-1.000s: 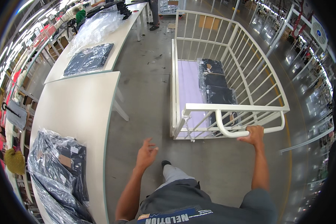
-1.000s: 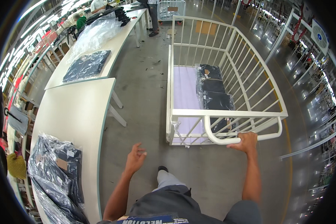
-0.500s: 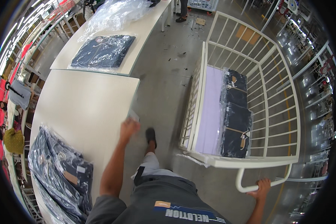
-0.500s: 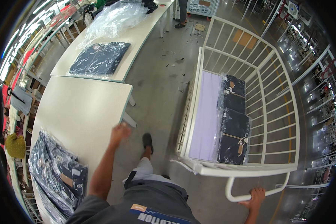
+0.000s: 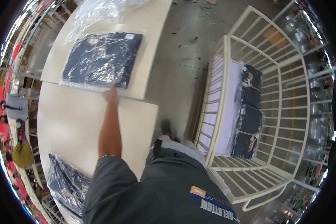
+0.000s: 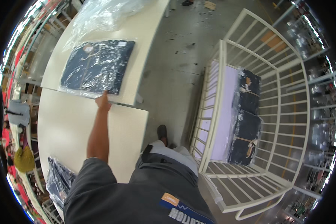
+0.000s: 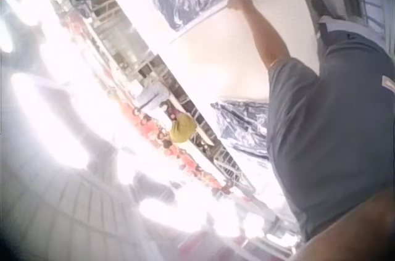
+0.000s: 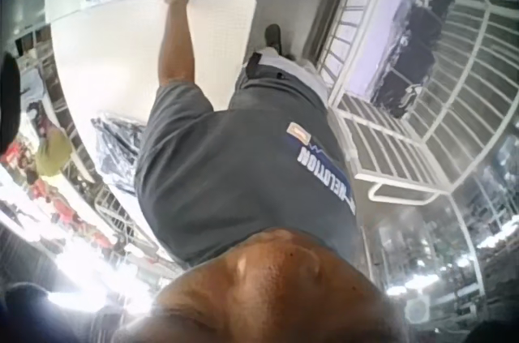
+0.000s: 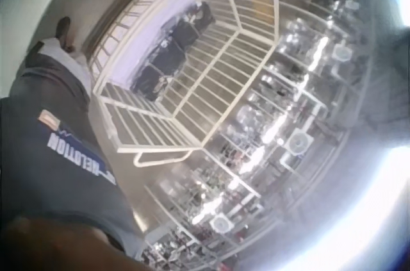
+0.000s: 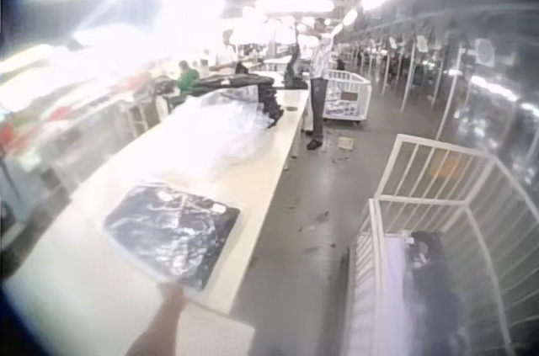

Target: The person folds dark-colored pants and places them into clear plastic bags on a white table. They seal the bags and stack the packaged items into a white wire cart. The process is repeated for multiple units.

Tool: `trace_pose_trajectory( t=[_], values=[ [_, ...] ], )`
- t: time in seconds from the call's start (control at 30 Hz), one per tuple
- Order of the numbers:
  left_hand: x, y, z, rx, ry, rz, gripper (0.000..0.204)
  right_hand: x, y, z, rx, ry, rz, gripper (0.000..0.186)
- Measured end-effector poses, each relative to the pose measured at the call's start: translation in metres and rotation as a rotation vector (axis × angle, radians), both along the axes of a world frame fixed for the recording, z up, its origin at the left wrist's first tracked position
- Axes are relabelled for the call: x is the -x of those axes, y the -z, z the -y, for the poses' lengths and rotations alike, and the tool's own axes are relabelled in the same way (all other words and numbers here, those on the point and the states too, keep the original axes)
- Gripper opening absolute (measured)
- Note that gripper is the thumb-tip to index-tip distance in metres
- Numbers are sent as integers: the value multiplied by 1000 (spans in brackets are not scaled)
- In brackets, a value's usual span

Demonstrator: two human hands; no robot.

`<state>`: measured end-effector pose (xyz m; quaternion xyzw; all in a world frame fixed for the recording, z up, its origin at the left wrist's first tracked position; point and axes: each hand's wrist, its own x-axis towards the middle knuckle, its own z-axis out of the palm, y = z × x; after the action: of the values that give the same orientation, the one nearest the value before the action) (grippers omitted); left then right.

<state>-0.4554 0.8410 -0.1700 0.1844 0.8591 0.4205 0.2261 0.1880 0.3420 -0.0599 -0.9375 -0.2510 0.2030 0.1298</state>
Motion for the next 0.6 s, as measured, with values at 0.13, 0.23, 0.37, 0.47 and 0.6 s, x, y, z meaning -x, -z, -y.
trace_pose_trajectory(
  t=[0.13,0.23,0.37,0.47,0.6],
  values=[
    [-78,-61,-23,157,-177,-199,62,27,17,-76,-16,43,-500,43],
    [-87,-77,-33,91,-260,-103,47,30,24,-137,-44,-34,-682,39],
    [-94,-103,-40,-30,-193,-109,37,23,6,-248,-104,-158,-719,34],
    [-84,-78,-35,-393,-432,439,28,34,1,-369,-36,-529,-544,32],
    [-96,-69,-19,-658,-390,803,22,124,-28,-495,-204,-646,-868,49]
  ],
)
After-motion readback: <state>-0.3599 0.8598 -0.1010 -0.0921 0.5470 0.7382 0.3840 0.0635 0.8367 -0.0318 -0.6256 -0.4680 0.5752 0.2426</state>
